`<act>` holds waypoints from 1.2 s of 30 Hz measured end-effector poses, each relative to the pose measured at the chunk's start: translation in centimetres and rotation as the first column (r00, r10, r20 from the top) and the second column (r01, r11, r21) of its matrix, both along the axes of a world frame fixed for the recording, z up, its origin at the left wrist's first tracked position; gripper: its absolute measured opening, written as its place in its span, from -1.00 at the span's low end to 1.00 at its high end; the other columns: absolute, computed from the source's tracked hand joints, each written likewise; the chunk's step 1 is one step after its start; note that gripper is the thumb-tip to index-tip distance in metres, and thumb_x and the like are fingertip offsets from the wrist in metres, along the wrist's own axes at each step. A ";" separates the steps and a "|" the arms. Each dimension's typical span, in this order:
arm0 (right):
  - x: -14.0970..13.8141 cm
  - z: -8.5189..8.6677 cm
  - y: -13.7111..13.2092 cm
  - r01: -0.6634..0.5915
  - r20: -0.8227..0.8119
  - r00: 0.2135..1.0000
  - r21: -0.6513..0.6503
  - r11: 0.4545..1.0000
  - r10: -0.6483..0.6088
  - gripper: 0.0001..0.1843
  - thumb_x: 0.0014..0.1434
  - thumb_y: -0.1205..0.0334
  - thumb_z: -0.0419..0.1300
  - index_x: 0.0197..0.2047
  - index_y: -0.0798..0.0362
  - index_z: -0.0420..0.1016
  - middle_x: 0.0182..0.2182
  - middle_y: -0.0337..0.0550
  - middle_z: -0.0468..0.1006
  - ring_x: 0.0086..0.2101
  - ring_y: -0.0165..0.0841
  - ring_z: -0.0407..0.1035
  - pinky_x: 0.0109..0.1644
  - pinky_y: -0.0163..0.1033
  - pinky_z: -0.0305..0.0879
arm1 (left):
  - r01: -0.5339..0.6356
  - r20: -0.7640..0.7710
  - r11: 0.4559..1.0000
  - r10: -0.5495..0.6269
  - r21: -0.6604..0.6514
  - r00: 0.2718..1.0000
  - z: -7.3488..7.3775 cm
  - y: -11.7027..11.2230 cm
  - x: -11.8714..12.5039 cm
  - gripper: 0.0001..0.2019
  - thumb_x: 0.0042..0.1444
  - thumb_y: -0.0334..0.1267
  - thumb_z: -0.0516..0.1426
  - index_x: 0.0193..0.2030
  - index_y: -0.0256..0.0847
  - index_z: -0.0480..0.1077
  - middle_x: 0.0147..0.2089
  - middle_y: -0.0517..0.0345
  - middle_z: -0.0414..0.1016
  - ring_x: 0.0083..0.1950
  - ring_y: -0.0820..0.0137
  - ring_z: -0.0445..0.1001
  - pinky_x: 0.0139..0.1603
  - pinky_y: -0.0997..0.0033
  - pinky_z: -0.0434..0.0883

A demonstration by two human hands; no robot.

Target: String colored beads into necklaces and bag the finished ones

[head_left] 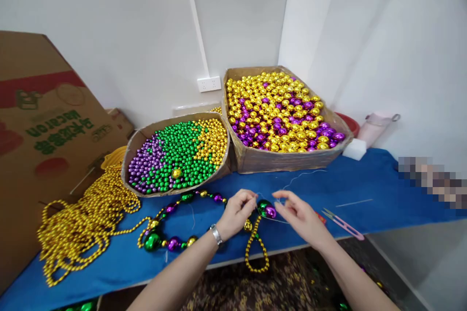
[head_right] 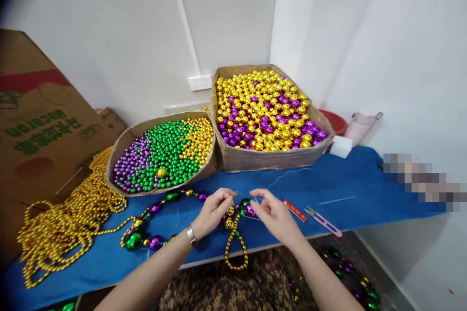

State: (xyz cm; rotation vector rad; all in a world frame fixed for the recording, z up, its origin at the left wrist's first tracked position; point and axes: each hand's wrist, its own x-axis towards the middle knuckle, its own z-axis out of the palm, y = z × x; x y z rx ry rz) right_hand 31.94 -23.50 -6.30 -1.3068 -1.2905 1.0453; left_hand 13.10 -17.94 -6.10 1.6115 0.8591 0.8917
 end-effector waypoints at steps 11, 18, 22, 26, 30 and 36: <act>-1.0 4.8 2.0 -0.215 0.445 0.884 0.110 0.970 0.145 -0.67 0.23 0.07 0.00 -0.48 0.02 0.38 -0.55 -0.29 0.40 -0.48 -0.42 0.25 -0.42 -0.35 0.14 | -0.119 0.046 0.977 0.113 0.178 0.993 -0.4 -0.9 1.5 -0.84 0.17 -0.20 0.05 -0.30 -0.22 0.39 -0.13 -0.01 0.43 -0.20 0.36 0.40 -0.19 0.37 0.35; -1.8 8.5 3.2 -0.252 0.481 0.864 0.155 0.955 0.150 -0.66 0.25 0.06 -0.02 -0.44 0.03 0.41 -0.50 -0.27 0.49 -0.45 -0.41 0.34 -0.38 -0.36 0.17 | 0.076 0.044 0.984 -0.084 0.161 0.995 -2.6 -2.0 2.7 -0.67 0.01 -0.26 0.19 -0.06 -0.21 0.27 -0.07 0.02 0.44 -0.04 0.27 0.40 0.03 0.23 0.32; -1.5 9.3 4.7 -0.230 0.462 0.878 0.174 0.958 0.127 -0.66 0.22 0.04 0.01 -0.43 0.03 0.46 -0.56 -0.29 0.45 -0.51 -0.43 0.30 -0.41 -0.35 0.12 | 0.062 0.086 0.994 -0.070 0.094 0.994 -2.7 -2.0 3.0 -0.67 0.07 -0.26 0.16 -0.04 -0.20 0.18 -0.12 0.01 0.49 -0.07 0.30 0.45 0.02 0.22 0.33; 0.2 8.2 6.8 -0.176 0.398 0.913 0.186 0.967 0.090 -0.63 0.19 -0.03 0.04 -0.43 0.05 0.48 -0.58 -0.29 0.41 -0.52 -0.45 0.26 -0.43 -0.35 0.12 | 0.077 0.182 0.997 -0.077 0.009 0.980 -2.3 -1.9 2.2 -0.63 0.12 -0.26 0.13 0.03 -0.17 0.10 -0.13 0.01 0.51 -0.10 0.32 0.48 -0.04 0.24 0.37; 0.9 5.1 8.6 -0.111 0.300 0.952 0.144 0.983 0.063 -0.52 0.23 -0.13 -0.07 -0.34 0.09 0.45 -0.68 -0.38 0.25 -0.66 -0.51 0.14 -0.55 -0.38 0.10 | 0.116 0.293 0.991 -0.090 -0.073 0.952 -1.7 -1.6 1.3 -0.68 0.12 -0.23 0.13 0.00 -0.17 0.19 -0.09 0.00 0.47 -0.19 0.31 0.52 -0.16 0.28 0.42; 4.7 0.6 8.9 -0.031 0.341 0.940 0.048 0.998 0.013 -0.61 0.28 0.00 -0.01 -0.03 0.14 0.36 -0.42 -0.25 0.47 -0.50 -0.49 0.37 -0.41 -0.31 0.34 | 0.110 0.388 0.923 0.046 -0.368 0.920 -1.5 -0.8 0.9 -0.79 0.04 -0.22 0.21 -0.21 -0.24 0.36 -0.23 0.07 0.50 -0.31 0.35 0.53 -0.34 0.42 0.43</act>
